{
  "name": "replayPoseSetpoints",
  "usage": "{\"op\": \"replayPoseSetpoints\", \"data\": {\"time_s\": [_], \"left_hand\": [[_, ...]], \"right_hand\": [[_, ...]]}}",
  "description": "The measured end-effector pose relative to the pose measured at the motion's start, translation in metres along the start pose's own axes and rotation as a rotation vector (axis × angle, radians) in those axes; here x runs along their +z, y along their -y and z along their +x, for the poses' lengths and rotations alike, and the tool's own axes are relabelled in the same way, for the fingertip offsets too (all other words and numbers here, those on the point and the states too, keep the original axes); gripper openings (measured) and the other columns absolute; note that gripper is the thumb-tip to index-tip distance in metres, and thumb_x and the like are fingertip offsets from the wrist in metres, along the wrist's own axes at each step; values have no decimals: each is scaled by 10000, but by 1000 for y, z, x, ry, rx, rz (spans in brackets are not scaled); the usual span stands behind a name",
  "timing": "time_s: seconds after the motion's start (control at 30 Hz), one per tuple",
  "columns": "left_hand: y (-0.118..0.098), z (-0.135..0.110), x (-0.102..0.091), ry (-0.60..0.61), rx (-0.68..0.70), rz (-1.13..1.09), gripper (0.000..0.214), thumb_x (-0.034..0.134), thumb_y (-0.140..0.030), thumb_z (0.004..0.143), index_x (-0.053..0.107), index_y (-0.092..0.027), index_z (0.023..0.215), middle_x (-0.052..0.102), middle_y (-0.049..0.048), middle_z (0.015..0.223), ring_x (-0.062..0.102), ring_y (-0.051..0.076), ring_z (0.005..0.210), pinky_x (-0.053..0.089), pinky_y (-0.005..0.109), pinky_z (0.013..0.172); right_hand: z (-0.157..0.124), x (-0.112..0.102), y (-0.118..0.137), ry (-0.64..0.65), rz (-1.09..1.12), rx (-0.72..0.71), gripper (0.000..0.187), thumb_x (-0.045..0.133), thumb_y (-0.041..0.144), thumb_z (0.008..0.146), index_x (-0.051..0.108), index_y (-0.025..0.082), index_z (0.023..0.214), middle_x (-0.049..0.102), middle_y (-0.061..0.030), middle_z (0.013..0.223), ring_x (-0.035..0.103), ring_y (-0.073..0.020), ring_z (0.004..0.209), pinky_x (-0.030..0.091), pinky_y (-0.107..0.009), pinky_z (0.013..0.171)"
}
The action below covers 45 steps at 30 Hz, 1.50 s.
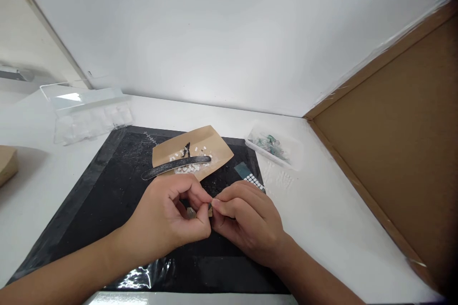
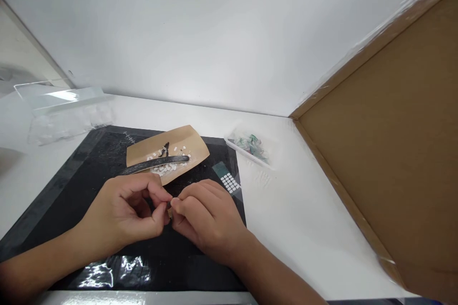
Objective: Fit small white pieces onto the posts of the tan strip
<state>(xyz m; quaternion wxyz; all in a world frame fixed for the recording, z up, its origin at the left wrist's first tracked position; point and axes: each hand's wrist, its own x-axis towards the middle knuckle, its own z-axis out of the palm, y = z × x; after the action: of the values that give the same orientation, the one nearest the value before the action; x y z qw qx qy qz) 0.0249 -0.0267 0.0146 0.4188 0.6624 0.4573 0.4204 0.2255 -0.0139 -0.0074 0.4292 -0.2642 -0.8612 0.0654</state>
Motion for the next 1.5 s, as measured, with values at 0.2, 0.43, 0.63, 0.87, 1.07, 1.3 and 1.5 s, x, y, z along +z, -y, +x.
{"op": "replayPoseSetpoints", "data": {"time_s": [0.2,0.43,0.63,0.87,1.07,1.3,1.5], "left_hand": [[-2,2,-1,53,-85,-161,97,686,-73,721,725,-153,761,727,6,621,672,117,478,536,153,404],[9,-2,-1,110,-211,-374,110,740,-80,784,721,-141,873,743,19,657,728,170,519,593,189,351],[9,0,-6,141,-154,-427,123,774,-149,870,777,-149,993,754,45,758,783,214,660,606,194,344],[6,4,-7,175,-81,-447,133,752,-177,928,798,-166,1053,713,44,827,779,202,663,602,192,329],[4,5,-14,185,101,-259,163,711,-125,949,791,-210,1063,664,32,864,751,152,663,594,166,367],[1,12,-18,66,619,168,173,761,-45,887,769,-152,1022,693,56,930,710,127,769,614,197,594],[-2,14,-19,62,680,240,139,740,-57,917,761,-117,1041,683,51,875,680,119,760,581,207,643]], "right_hand": [[0,2,1,-55,46,30,174,708,113,926,586,235,944,686,-3,803,660,-148,732,539,-277,646],[3,2,2,-111,105,93,212,717,73,874,593,242,905,676,13,778,671,-127,694,551,-235,610],[8,-2,1,-111,240,176,184,679,67,896,605,236,904,691,14,766,660,-110,676,553,-212,592],[8,-7,-2,-109,327,182,175,679,64,902,622,227,929,715,-2,814,683,-116,710,567,-224,613],[5,-11,-6,-38,383,164,150,650,81,957,628,219,1013,738,-18,893,724,-138,843,597,-245,707],[4,-12,-4,20,548,185,129,590,89,986,633,202,1032,713,-20,826,686,-140,785,576,-269,720],[3,-11,-3,54,671,281,119,587,95,991,654,177,1045,697,-16,795,671,-129,713,558,-281,702]]}}
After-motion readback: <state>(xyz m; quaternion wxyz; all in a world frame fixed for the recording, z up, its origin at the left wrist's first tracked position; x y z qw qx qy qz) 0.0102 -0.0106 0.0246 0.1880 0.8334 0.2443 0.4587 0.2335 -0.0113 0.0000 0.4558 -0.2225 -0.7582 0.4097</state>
